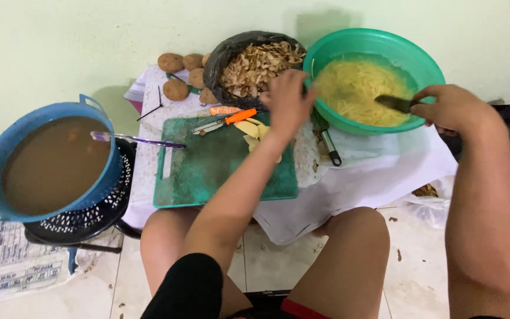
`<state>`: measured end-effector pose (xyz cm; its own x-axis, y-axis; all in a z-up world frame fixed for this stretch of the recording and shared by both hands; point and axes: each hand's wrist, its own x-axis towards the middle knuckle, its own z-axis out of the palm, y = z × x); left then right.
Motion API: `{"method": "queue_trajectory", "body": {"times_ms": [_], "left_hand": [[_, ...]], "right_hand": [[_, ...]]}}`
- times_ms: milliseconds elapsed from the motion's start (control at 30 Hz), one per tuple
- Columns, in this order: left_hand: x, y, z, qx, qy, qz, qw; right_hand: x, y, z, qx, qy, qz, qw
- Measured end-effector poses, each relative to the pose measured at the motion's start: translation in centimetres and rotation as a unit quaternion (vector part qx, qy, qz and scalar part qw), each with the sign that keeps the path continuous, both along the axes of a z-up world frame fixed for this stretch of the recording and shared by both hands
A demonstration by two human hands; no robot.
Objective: A person sitting on the floor slices peeled potatoes into thin strips on a green cutting board using a kitchen knife.
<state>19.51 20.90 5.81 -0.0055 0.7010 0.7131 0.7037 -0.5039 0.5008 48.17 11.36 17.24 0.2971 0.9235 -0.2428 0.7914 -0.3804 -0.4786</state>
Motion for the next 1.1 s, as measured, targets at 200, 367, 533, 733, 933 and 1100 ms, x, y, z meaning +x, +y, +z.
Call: {"method": "queue_trajectory", "body": {"times_ms": [200, 367, 533, 733, 933, 1100], "left_hand": [[-11.3, -3.1, 0.6, -0.084, 0.046, 0.001, 0.995], [-14.3, -4.2, -3.2, -0.106, 0.170, -0.038, 0.979], [-14.7, -4.0, -4.8, -0.116, 0.236, -0.025, 0.964], [-15.3, -2.4, -5.0, -0.178, 0.280, -0.052, 0.942], [-15.9, -2.0, -4.5, -0.114, 0.306, -0.072, 0.942], [-17.1, -3.6, -1.9, -0.008, 0.258, -0.079, 0.963]], "right_hand": [[-1.5, -2.0, -0.9, 0.214, -0.155, 0.036, 0.964], [-0.7, 1.5, -6.5, 0.176, -0.158, 0.070, 0.969], [-5.1, -0.7, -6.8, 0.256, -0.077, 0.050, 0.962], [-8.0, -2.9, -7.5, 0.303, 0.061, 0.062, 0.949], [-10.8, -5.8, -7.9, 0.270, 0.196, 0.050, 0.941], [-13.7, -7.9, -10.6, 0.244, 0.246, 0.083, 0.934]]}}
